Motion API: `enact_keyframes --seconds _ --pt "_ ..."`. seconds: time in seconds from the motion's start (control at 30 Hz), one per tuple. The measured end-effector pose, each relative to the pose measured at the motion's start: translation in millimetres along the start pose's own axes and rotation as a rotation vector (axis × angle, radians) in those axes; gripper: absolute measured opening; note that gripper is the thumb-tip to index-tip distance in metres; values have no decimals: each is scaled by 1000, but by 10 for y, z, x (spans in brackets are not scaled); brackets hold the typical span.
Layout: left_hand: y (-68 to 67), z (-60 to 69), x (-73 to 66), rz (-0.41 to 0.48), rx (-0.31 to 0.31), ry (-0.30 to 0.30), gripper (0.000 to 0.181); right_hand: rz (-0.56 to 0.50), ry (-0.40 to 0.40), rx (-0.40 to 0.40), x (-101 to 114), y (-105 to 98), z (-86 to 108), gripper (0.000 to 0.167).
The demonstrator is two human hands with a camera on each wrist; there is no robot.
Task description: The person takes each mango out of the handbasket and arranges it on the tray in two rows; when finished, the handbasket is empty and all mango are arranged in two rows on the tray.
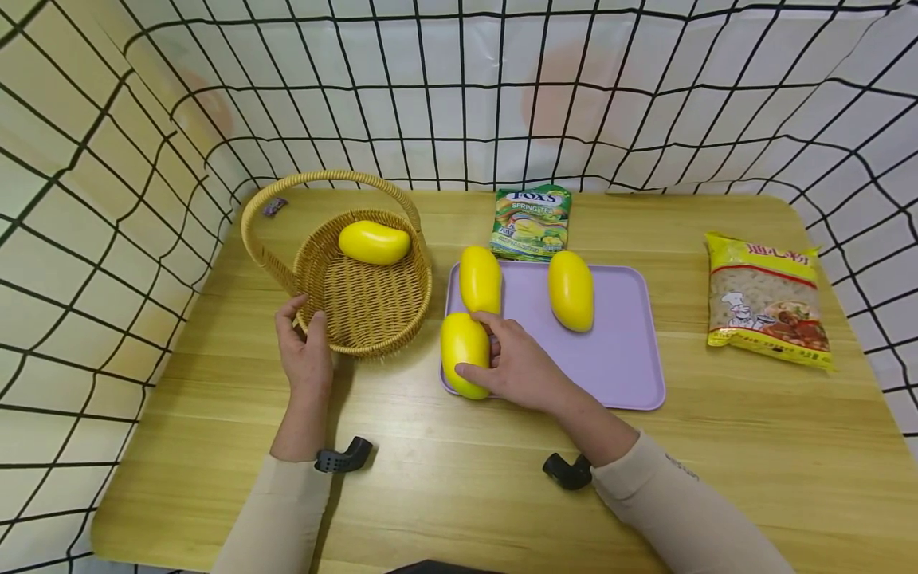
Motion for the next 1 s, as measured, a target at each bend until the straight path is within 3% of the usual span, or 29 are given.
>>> enact_keyframes --seconds 0.63,1.0 --pt "-4 0 -2 8 -1 -5 38 8 -22 -27 -7 -25 27 78" --pt "-6 2 -6 13 -1 6 37 143 -63 -85 115 -172 55 76"
Point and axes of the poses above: each hand's wrist, its own z-axis away from the middle knuckle, its own y-axis out of the palm, x = y × z, the point moved 1 cm from there along -z, towards the middle knuckle, and after that the axes turned 6 degrees about -y, right-handed, at the moved point
